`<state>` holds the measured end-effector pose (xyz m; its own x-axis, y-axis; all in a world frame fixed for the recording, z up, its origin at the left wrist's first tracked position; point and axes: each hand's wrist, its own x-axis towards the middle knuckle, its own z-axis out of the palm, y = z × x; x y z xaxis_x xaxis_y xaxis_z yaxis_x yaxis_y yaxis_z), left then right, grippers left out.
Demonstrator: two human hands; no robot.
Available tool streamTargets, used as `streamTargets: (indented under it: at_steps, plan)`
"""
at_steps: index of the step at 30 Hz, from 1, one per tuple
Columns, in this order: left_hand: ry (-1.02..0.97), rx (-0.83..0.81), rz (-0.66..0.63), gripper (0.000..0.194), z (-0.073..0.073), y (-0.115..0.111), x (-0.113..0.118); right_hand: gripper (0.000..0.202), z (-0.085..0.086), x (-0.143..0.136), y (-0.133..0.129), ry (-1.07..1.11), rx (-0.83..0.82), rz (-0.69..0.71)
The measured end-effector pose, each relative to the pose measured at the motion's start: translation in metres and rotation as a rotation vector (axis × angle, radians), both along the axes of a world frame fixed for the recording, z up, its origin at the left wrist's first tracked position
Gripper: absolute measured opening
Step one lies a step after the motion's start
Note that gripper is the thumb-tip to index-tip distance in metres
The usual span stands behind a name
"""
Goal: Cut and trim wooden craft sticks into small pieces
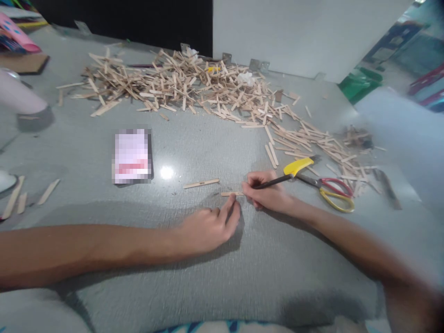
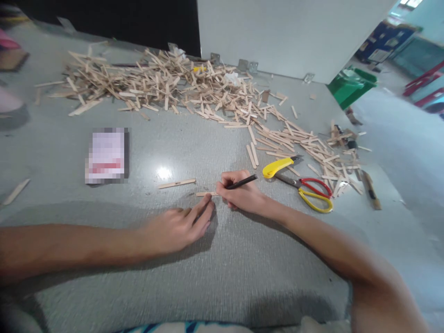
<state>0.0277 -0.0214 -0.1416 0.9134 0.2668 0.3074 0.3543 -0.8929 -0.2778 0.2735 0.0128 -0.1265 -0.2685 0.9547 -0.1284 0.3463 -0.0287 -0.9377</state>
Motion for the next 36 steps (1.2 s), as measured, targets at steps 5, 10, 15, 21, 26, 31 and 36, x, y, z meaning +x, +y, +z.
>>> streamTargets:
  at_steps: [5, 10, 15, 21, 26, 31, 36]
  plan:
    - [-0.002, -0.015, 0.01, 0.04, -0.003, 0.0, -0.001, 0.04, 0.004, -0.001, 0.0, -0.007, 0.015, 0.011]
    - [-0.003, -0.016, 0.005, 0.041, -0.003, 0.001, -0.001, 0.041, 0.004, -0.001, 0.0, 0.026, -0.019, -0.001]
    - [-0.018, -0.001, 0.028, 0.038, -0.004, 0.0, 0.0, 0.048, 0.006, -0.001, 0.004, 0.08, -0.033, -0.073]
    - [-0.036, 0.029, 0.029, 0.036, -0.002, 0.001, 0.0, 0.051, 0.007, 0.0, 0.008, 0.098, 0.041, -0.154]
    - [-0.063, 0.098, 0.031, 0.035, 0.003, 0.0, -0.002, 0.033, 0.004, 0.006, 0.016, 0.082, 0.107, -0.221]
    - [-0.097, 0.112, 0.023, 0.032, 0.007, 0.001, -0.001, 0.028, -0.003, 0.012, 0.025, -0.015, 0.247, -0.264]
    - [-0.144, 0.159, 0.018, 0.029, 0.009, 0.002, -0.001, 0.041, -0.008, 0.009, 0.027, -0.04, 0.256, -0.294]
